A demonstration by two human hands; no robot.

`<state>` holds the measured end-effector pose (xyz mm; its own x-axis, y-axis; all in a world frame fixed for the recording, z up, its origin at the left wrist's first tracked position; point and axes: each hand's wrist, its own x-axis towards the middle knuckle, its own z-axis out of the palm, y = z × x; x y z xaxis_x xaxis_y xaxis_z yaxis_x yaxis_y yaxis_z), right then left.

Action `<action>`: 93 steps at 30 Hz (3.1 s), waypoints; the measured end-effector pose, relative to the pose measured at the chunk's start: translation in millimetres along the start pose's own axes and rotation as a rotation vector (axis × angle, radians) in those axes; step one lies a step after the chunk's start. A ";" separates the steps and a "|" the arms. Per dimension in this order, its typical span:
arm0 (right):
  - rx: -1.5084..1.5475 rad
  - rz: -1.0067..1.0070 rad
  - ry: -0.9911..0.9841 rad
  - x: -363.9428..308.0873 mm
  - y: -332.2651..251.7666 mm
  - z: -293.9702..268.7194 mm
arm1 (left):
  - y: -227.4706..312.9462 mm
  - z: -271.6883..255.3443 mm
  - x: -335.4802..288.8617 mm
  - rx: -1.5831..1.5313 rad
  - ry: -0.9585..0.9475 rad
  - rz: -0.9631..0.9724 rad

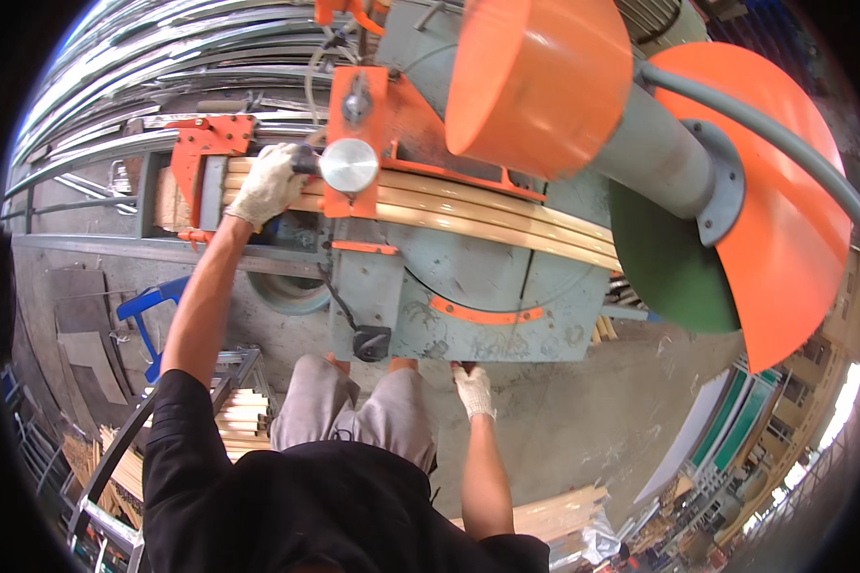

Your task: The person uses a chop saw to cut bundles of wood. They move the wood from a stack to the saw table, align it under the blade, and operate the handle to cut the pieces into shorter lengths.

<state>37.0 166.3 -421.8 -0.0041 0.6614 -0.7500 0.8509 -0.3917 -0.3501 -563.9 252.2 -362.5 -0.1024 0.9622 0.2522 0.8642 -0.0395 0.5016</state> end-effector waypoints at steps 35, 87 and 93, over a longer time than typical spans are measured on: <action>0.860 -1.680 0.164 -449.7 -451.9 -516.5 | 17.6 -23.9 -57.3 0.335 -0.074 -0.348; 0.997 -1.261 0.270 -308.9 27.1 -145.3 | 683.0 -133.2 -195.9 -0.623 0.312 0.596; 0.976 -1.242 0.292 -298.3 39.9 -143.4 | 679.7 -129.7 -194.7 -0.655 0.365 0.620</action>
<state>147.6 45.1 -131.5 -0.2105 0.9144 0.3459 -0.2472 0.2925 -0.9238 -20.4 3.1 36.7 0.0371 0.5818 0.8125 0.3816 -0.7597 0.5265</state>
